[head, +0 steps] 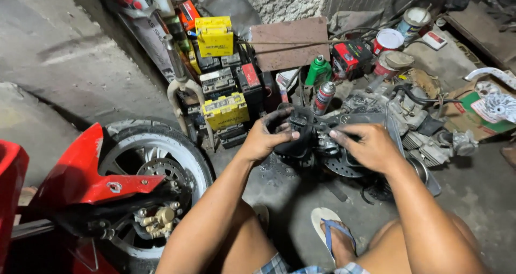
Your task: Adjusting the throttle cable on a motorcycle engine using a wrench and manual manipulation
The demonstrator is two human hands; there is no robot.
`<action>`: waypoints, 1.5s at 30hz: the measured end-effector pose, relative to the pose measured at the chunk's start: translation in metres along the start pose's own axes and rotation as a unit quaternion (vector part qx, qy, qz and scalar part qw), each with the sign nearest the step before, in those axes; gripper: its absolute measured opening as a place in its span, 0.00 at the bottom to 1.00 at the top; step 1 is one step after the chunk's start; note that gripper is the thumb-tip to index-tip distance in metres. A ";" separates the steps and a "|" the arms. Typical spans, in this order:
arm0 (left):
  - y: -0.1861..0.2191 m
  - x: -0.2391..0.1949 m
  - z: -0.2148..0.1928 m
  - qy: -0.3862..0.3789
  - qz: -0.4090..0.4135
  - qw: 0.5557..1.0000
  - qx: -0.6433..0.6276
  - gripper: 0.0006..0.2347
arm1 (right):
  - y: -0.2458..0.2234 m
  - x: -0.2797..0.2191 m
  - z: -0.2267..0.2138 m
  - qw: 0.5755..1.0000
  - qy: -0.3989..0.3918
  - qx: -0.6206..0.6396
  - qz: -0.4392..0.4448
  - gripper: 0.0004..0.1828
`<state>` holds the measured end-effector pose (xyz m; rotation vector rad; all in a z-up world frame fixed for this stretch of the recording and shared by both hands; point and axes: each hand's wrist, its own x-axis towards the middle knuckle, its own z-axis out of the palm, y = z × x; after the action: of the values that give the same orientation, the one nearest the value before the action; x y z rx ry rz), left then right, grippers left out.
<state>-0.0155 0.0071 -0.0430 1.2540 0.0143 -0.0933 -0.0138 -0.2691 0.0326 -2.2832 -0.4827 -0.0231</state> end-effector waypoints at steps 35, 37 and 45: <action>0.018 -0.024 0.009 0.020 0.038 0.999 0.003 0.30 | 0.010 -0.004 0.013 0.999 0.008 0.039 0.019 0.10; 0.017 -0.024 0.009 0.016 0.021 1.000 0.004 0.31 | 0.010 -0.005 0.012 0.999 0.025 0.011 0.019 0.10; 0.021 -0.022 0.015 0.015 0.006 1.000 0.019 0.32 | 0.014 -0.005 0.012 0.998 0.033 0.021 0.046 0.11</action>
<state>-0.0359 0.0008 -0.0167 1.2940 0.0314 -0.0649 -0.0154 -0.2712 0.0136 -2.2537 -0.3393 -0.0416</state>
